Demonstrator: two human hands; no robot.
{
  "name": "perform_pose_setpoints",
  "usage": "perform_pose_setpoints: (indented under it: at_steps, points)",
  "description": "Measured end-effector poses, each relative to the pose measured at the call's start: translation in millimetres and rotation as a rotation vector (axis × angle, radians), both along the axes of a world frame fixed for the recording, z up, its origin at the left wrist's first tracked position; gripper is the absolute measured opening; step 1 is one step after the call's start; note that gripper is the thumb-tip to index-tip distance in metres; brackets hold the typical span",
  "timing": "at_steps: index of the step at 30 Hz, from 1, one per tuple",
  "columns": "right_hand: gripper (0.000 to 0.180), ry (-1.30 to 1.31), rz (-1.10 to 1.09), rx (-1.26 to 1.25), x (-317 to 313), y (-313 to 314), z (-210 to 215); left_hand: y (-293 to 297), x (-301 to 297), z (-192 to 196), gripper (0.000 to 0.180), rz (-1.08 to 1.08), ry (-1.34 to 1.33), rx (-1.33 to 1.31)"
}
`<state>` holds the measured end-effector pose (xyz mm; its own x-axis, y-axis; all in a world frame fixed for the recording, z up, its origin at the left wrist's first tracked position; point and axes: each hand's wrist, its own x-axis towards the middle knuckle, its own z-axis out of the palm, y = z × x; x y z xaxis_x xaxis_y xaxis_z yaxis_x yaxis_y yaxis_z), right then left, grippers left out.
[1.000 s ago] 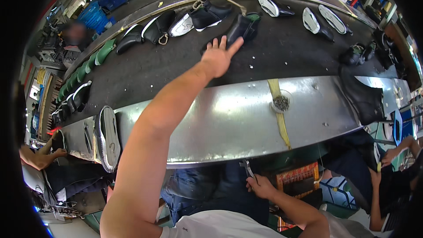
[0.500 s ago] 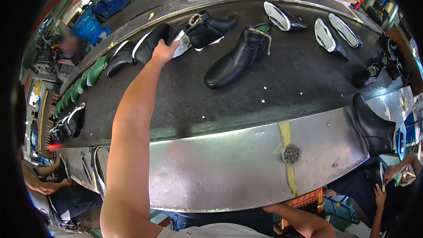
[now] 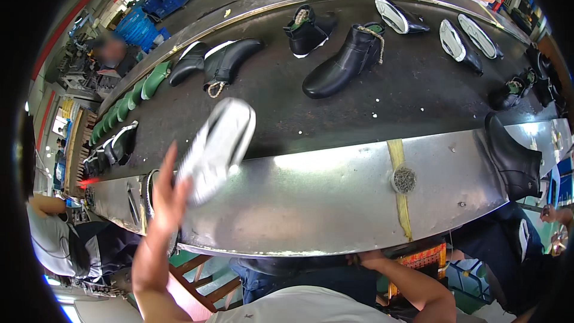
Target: Manually assemble and finish shoe components using hand tools on a factory production line.
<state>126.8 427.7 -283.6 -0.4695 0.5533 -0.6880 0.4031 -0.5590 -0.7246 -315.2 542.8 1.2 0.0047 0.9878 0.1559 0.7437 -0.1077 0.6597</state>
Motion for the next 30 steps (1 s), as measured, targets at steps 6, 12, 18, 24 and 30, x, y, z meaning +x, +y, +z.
perform_pose_setpoints:
  at_steps: [6,12,18,24,30]
  points:
    - [0.022,0.087,-0.103,-0.116,-20.9,4.8,-2.0,-103.7,4.2,-6.9,0.096,-0.100,0.498,-0.518]
    - [0.023,-0.167,0.381,0.333,-7.8,12.4,27.6,142.9,-60.9,-65.2,0.059,0.199,0.074,-0.059]
    - [0.023,-0.048,0.094,0.080,-5.9,26.2,7.0,336.5,-148.0,-160.7,0.059,0.125,-0.974,-0.388]
    - [0.024,0.163,-0.062,0.078,15.5,1.4,-5.1,394.7,-63.7,-135.9,0.049,0.242,-0.724,-0.879]
    - [0.034,0.186,-0.065,0.020,-2.7,-3.3,-38.8,407.5,-65.5,-164.6,0.039,0.255,-1.101,-0.577]
